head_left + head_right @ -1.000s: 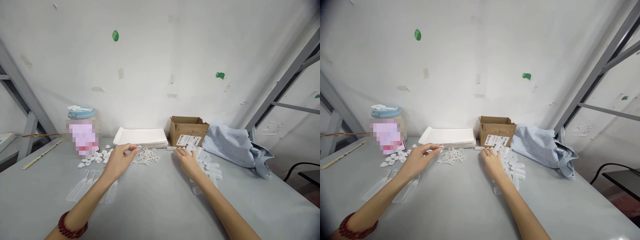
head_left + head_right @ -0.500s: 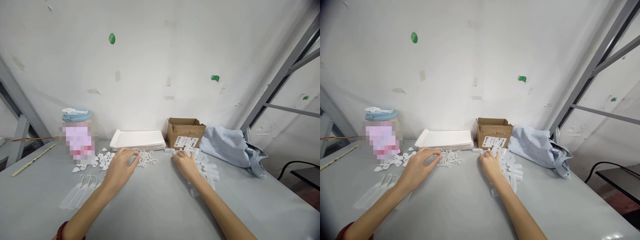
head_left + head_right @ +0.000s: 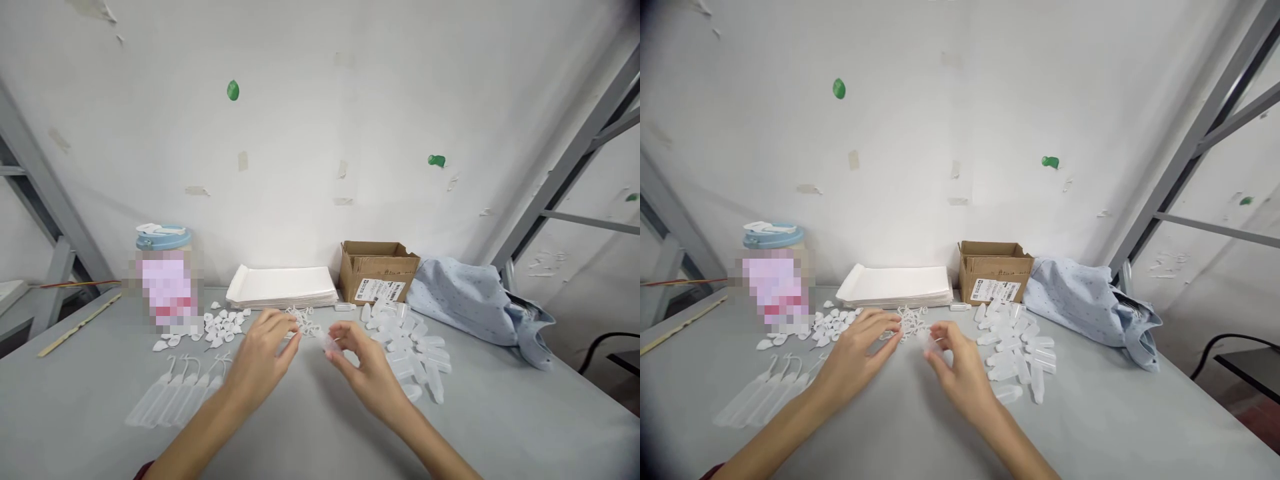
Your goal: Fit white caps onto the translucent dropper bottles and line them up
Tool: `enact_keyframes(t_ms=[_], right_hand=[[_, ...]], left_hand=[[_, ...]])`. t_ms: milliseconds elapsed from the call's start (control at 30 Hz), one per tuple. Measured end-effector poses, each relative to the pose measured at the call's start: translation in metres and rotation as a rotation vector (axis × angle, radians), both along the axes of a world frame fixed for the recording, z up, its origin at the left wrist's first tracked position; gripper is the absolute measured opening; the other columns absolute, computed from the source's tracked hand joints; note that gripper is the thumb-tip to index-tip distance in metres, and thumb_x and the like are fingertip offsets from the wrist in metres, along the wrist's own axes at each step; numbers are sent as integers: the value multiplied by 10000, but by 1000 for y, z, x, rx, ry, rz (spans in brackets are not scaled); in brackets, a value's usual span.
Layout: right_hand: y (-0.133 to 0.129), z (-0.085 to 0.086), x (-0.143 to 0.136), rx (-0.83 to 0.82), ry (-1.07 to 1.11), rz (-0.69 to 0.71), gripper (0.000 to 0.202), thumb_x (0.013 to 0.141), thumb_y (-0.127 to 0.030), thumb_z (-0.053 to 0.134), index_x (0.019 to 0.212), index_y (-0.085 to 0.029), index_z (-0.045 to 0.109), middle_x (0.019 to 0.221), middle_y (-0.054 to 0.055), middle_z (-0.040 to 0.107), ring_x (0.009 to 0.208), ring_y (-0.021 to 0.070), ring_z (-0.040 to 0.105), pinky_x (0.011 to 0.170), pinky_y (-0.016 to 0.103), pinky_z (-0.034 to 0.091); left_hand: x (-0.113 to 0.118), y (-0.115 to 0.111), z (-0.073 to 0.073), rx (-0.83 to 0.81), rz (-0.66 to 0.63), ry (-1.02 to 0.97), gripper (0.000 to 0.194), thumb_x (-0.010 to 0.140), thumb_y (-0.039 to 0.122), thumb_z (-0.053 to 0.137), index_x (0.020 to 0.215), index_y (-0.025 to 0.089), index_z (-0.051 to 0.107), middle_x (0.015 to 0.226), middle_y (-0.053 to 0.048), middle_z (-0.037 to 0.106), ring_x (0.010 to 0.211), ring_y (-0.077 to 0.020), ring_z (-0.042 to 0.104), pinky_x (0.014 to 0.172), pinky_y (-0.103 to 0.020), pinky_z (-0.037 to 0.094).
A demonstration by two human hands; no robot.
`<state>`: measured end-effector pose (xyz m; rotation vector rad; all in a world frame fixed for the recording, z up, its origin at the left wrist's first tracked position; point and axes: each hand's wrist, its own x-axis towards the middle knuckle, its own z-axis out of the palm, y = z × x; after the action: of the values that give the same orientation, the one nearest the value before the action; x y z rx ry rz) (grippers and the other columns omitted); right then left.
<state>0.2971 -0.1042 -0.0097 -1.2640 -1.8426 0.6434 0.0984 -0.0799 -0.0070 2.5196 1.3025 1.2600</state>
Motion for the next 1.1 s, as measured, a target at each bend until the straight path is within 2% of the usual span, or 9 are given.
enact_keyframes(t_ms=[133, 400, 567, 800, 967, 1100], right_hand=[[-11, 0, -10, -35, 90, 78, 298, 831, -203, 535, 1126, -202, 497, 1007, 73, 654, 893, 184, 625, 833, 335, 491], [-11, -7, -12, -41, 76, 78, 391, 832, -198, 521, 1220, -154, 509, 994, 105, 695, 867, 214, 628, 827, 384, 485], [-9, -6, -13, -19, 101, 90, 341, 827, -191, 535, 1157, -123, 584, 887, 84, 700, 778, 195, 621, 742, 326, 495], [-9, -2, -15, -80, 199, 95, 359, 797, -162, 571, 1154, -189, 563, 872, 31, 682, 709, 147, 609, 663, 267, 491], [-10, -4, -17, -82, 230, 72, 286, 768, -177, 614, 1051, -177, 567, 871, 43, 674, 756, 162, 610, 706, 290, 494], [-12, -3, -18, -85, 274, 51, 250, 769, -185, 611, 1013, -173, 557, 861, 48, 669, 781, 174, 610, 713, 303, 492]], left_hand=[[5, -8, 2, 37, -86, -1, 141, 889, 141, 473, 851, 184, 603, 960, -61, 663, 964, -222, 556, 785, -373, 503], [12, -16, 5, 116, -143, 17, 151, 907, 100, 450, 909, 166, 585, 925, -60, 663, 943, -210, 563, 792, -365, 503], [11, -18, 4, 167, -165, 91, 170, 908, 73, 448, 980, 148, 582, 967, -68, 663, 971, -213, 559, 828, -381, 487], [11, -18, 1, 161, -169, 109, 177, 910, 89, 459, 1019, 140, 589, 1006, -77, 658, 999, -226, 545, 848, -413, 467], [12, -19, 1, 116, -186, 25, 174, 913, 83, 452, 967, 160, 598, 950, -56, 659, 940, -200, 554, 811, -374, 472], [13, -20, 3, 180, -195, 7, 160, 894, 66, 484, 950, 162, 598, 899, -49, 659, 900, -201, 553, 783, -367, 467]])
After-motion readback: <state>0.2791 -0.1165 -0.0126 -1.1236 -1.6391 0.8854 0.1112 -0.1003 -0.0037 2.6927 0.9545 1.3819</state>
